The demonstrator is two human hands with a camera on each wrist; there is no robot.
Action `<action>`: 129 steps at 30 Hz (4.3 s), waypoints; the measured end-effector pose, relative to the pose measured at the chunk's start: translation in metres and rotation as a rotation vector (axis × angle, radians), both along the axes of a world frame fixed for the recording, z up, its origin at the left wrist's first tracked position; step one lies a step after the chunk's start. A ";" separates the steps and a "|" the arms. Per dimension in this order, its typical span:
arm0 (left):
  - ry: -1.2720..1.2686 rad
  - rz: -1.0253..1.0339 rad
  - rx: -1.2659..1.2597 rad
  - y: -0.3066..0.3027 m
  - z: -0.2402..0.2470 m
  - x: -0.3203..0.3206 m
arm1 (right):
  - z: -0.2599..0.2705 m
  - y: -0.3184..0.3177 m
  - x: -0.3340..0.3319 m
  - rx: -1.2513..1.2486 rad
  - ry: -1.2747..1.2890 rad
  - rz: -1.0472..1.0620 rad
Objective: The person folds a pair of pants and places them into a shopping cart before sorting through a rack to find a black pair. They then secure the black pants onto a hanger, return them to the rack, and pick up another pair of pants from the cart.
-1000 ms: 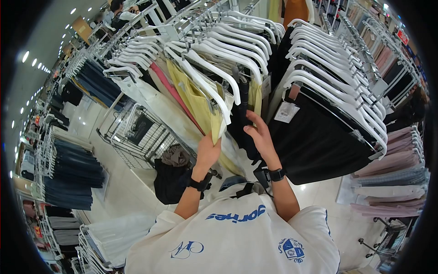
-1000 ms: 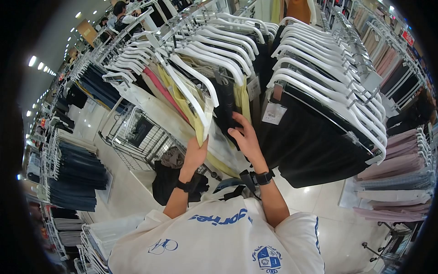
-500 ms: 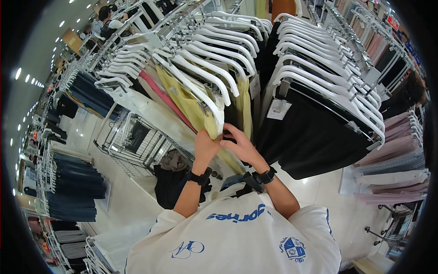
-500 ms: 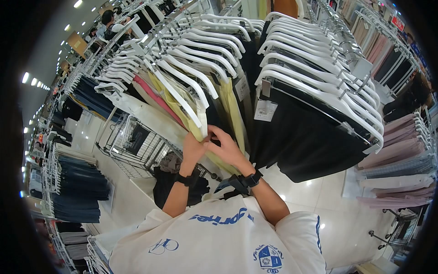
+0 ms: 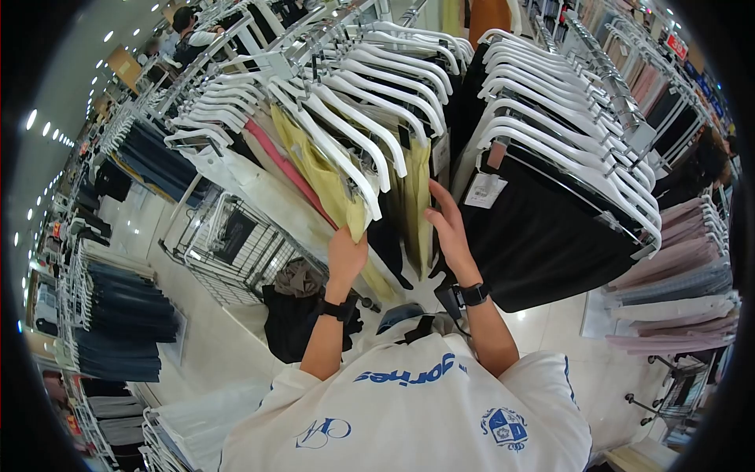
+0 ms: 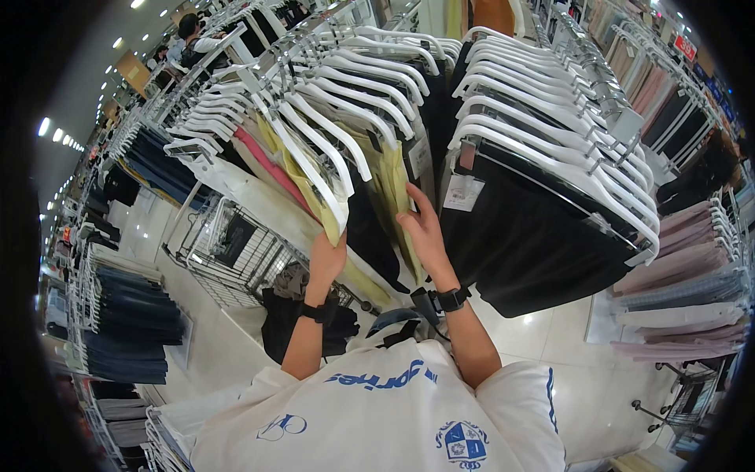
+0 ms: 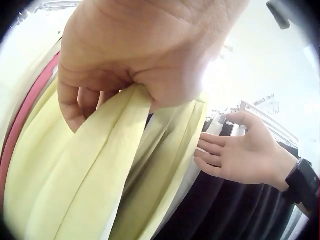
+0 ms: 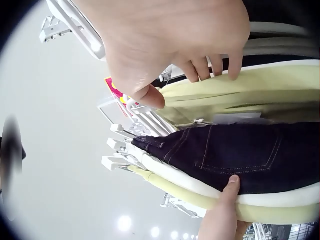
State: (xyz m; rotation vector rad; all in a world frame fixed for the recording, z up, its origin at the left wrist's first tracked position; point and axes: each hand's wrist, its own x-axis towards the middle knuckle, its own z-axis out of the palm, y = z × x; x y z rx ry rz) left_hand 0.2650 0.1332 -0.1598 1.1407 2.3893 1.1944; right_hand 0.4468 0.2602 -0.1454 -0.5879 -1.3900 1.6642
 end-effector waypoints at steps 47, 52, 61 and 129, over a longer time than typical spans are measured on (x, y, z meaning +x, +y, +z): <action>0.043 -0.136 0.102 -0.011 -0.008 0.001 | -0.007 -0.022 -0.033 0.014 0.095 0.473; 0.157 -0.109 0.135 -0.001 0.008 0.011 | 0.001 -0.033 -0.045 0.027 0.146 0.565; 0.140 0.037 0.149 0.017 -0.016 -0.015 | -0.016 -0.015 -0.045 0.049 0.002 0.577; 0.068 0.084 0.265 0.006 -0.015 0.007 | -0.035 0.030 -0.051 0.165 -0.087 -0.078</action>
